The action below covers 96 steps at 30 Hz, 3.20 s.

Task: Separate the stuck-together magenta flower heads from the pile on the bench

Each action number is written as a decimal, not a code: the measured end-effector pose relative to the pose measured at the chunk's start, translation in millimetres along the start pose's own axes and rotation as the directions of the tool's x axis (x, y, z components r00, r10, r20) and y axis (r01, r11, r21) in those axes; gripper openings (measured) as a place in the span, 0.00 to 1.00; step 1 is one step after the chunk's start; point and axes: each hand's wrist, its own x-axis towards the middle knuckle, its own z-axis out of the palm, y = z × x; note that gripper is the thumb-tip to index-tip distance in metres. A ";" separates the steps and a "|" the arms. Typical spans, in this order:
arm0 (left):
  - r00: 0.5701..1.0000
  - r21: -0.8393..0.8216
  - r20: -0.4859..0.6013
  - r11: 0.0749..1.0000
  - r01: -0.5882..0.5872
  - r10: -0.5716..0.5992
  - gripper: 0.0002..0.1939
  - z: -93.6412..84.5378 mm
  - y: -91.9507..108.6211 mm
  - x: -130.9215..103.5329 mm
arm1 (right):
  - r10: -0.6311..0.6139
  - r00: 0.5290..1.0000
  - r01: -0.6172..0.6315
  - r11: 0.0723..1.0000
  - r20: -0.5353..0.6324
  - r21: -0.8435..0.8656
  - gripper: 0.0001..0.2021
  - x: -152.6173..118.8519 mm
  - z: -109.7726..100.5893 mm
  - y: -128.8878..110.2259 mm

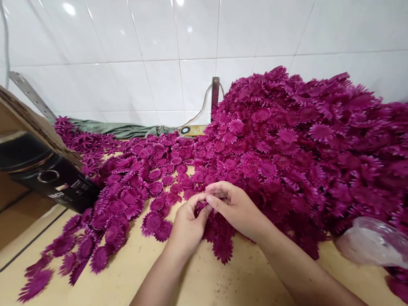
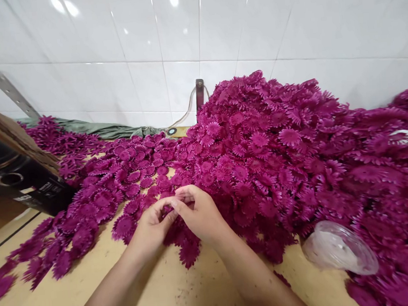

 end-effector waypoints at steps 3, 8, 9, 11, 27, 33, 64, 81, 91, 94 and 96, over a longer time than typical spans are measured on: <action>0.999 0.051 -0.007 0.998 0.042 -0.042 0.09 -2.9 -2.4 -0.6 | 0.008 1.000 -0.009 0.999 -0.020 -0.036 0.07 -2.1 -0.7 -0.1; 0.993 0.172 -0.119 0.984 0.038 -0.018 0.15 -9.8 -7.5 1.0 | -0.043 0.999 0.039 0.993 -0.029 -0.108 0.09 -5.6 0.6 -1.1; 0.991 0.175 -0.134 0.984 0.040 -0.016 0.16 -10.2 -7.7 1.4 | -0.043 0.999 0.041 0.993 -0.016 -0.108 0.10 -5.8 1.5 -1.2; 0.990 0.158 -0.138 0.986 0.060 -0.038 0.19 -9.8 -7.6 1.8 | -0.037 0.999 0.039 0.995 0.021 -0.090 0.09 -5.6 3.4 -1.6; 0.970 0.221 -0.186 0.969 -0.113 0.156 0.07 -15.7 -7.8 0.6 | -0.042 0.965 0.053 0.998 -0.259 0.034 0.06 9.3 -28.9 -5.3; 0.961 0.247 -0.146 0.949 -0.196 0.236 0.12 -8.0 -0.8 -2.6 | -0.250 0.957 0.180 0.911 -0.148 -0.371 0.04 0.8 -15.6 -8.3; 0.992 0.010 -0.125 0.999 0.034 -0.033 0.05 -12.5 -2.4 -2.5 | -0.105 0.913 0.075 0.993 -0.394 -0.091 0.10 14.4 -38.4 -20.1; 0.979 -0.142 -0.192 0.989 0.045 -0.072 0.04 -2.6 6.2 -4.2 | 0.072 0.997 -0.071 0.997 -0.034 0.027 0.16 -5.6 1.7 -7.6; 0.927 -0.378 -0.326 0.924 0.051 -0.185 0.12 -24.9 5.9 1.7 | 0.021 0.997 -0.019 0.999 -0.067 0.041 0.10 -16.0 -21.1 -14.6; 0.960 -0.342 -0.224 0.936 0.086 -0.170 0.11 -13.4 7.6 -2.2 | 0.040 0.997 -0.037 0.998 -0.064 0.042 0.09 -14.1 -16.2 -12.6; 0.971 -0.319 -0.176 0.942 0.101 -0.164 0.10 -9.6 5.4 -3.6 | 0.046 0.995 -0.042 0.998 -0.088 0.042 0.10 -12.6 -13.9 -11.1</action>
